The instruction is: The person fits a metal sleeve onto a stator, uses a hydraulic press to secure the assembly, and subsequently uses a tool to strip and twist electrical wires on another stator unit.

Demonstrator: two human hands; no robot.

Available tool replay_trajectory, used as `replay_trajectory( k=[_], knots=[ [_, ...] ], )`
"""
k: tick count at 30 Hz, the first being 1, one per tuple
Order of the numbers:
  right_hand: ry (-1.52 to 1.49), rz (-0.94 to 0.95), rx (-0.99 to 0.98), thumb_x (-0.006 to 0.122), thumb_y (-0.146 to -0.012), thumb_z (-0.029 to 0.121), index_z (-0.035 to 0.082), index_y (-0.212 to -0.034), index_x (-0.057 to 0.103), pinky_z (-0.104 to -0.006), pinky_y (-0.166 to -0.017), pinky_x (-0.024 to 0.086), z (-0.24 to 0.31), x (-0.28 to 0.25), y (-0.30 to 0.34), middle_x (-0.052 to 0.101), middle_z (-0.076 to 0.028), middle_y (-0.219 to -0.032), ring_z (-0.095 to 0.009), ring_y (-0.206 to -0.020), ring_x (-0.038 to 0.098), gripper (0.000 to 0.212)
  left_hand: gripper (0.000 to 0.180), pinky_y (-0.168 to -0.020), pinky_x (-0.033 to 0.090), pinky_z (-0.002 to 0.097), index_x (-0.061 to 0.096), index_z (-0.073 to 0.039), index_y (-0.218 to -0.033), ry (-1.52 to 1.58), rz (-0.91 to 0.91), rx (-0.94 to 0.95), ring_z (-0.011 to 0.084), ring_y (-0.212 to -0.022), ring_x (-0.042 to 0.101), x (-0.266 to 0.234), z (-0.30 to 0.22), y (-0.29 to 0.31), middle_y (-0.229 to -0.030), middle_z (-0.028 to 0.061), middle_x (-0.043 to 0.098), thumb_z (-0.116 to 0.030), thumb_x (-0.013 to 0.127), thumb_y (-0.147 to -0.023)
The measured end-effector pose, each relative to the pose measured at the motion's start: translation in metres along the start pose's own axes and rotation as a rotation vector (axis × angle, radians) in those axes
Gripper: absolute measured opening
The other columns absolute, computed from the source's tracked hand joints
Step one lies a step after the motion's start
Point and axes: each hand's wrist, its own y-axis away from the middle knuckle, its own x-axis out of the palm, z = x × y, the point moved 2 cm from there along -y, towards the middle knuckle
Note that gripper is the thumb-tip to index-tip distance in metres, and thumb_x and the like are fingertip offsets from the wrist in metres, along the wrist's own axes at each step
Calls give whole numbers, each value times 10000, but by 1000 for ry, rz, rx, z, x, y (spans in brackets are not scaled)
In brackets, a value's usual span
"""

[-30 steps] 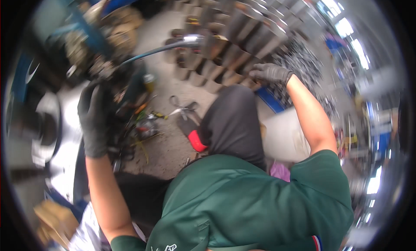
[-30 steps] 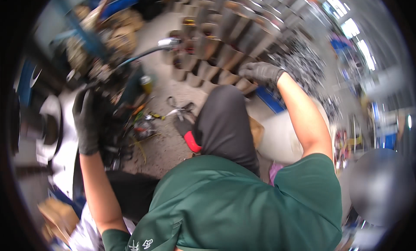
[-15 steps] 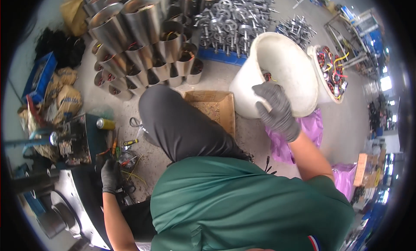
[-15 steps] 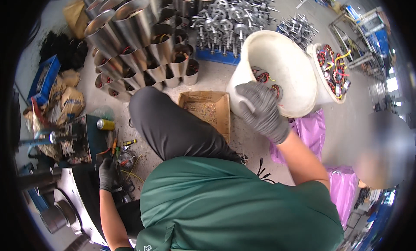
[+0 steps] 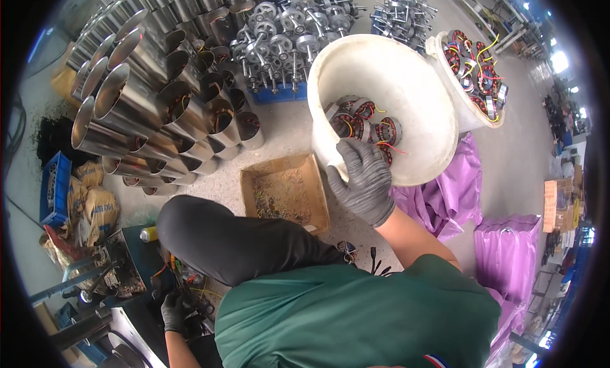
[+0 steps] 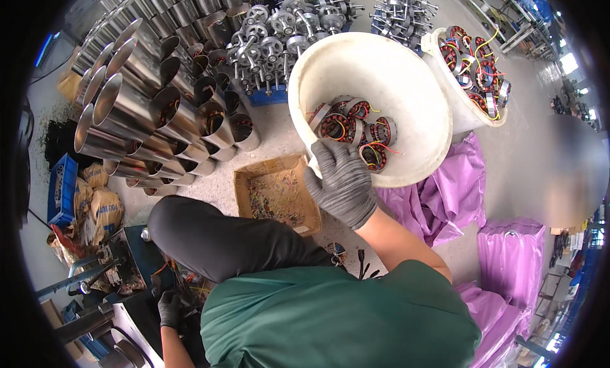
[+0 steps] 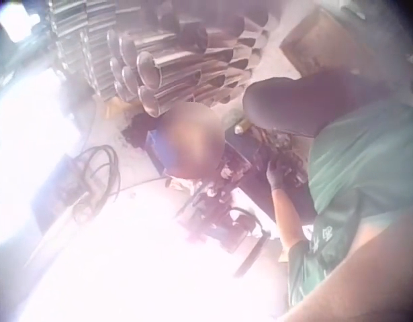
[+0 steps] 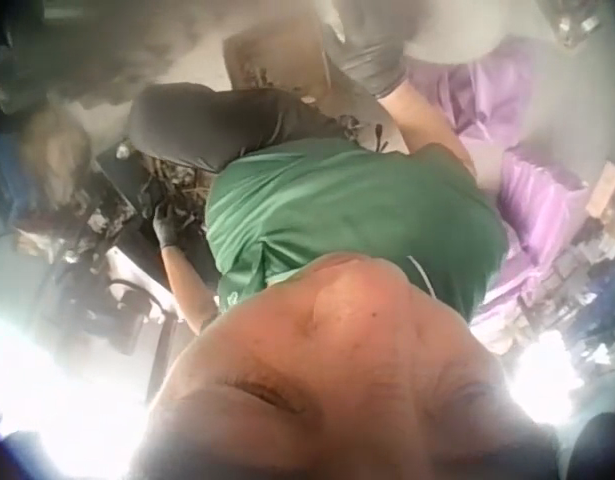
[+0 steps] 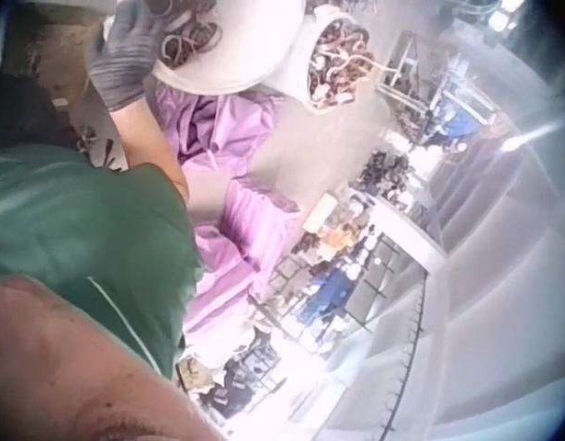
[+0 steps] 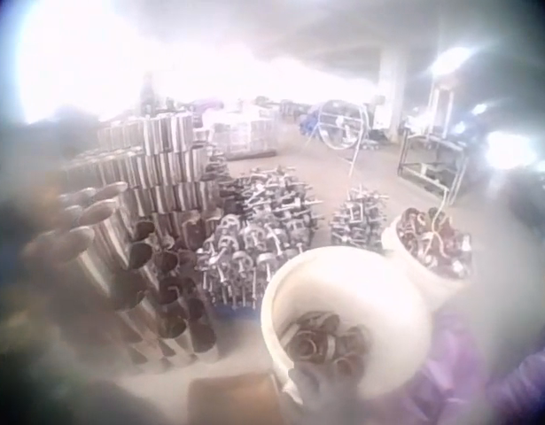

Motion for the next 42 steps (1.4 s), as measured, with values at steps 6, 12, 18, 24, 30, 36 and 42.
replay_trajectory(
  k=[6, 12, 18, 24, 30, 36, 42],
  knots=[
    [64, 202, -54, 732, -815, 261, 5, -1272, 569, -483, -891, 507, 6, -1, -9, 612, -225, -1213, -383, -1007, 614, 548, 184, -735, 546, 352, 665, -40, -1076, -642, -123, 531, 189, -814, 653, -32, -13, -3, -931, 83, 698, -105, 699, -907],
    [17, 11, -120, 813, -771, 251, 8, -1248, 574, -534, -880, 533, -14, 0, -4, 654, -234, -1122, -454, -953, 647, 586, 214, -819, 543, 369, 669, -63, -1117, -454, -121, 342, 276, -917, 702, -40, -94, 20, -1010, 141, 720, -108, 670, -908],
    [-8, -31, -319, 749, -770, 42, 15, -1160, 617, -448, -789, 546, -7, -19, 10, 664, -183, -1049, -330, -852, 652, 413, 226, -809, 546, 357, 668, -45, -1134, -145, -194, 635, 269, -896, 705, -41, -28, -13, -952, 164, 713, -117, 662, -921],
    [-162, 497, 39, 715, -832, 177, 58, -1258, 588, -451, -756, 551, -57, 113, 170, 650, -176, -1077, -336, -802, 635, 461, 242, -846, 523, 327, 652, -7, -1138, -239, -141, 481, 206, -926, 669, -47, -54, -21, -991, 152, 705, -133, 681, -934],
    [-346, 1141, 869, 623, -922, 167, 62, -1286, 608, -404, -837, 544, -115, 252, 244, 675, -145, -1160, -285, -962, 646, 379, 279, -862, 526, 389, 661, -11, -1133, -200, -160, 483, 313, -946, 669, -72, -41, 6, -1019, 202, 689, -205, 693, -935],
    [-712, 1253, 1093, 560, -987, 161, 56, -1305, 617, -372, -886, 543, -77, 315, 157, 693, -127, -1205, -251, -1060, 659, 340, 306, -915, 519, 359, 664, -21, -1196, -69, 209, 362, 186, -1003, 641, -126, -15, 25, -1064, 112, 714, -225, 656, -969],
    [-428, 1314, 545, 554, -999, 162, 30, -1307, 605, -368, -871, 552, 44, 339, 103, 699, -135, -1177, -251, -1031, 673, 339, 280, -895, 515, 372, 681, -12, -1138, -63, 157, 466, 206, -951, 641, -88, 58, -75, -1018, 117, 710, -229, 668, -963]
  ],
)
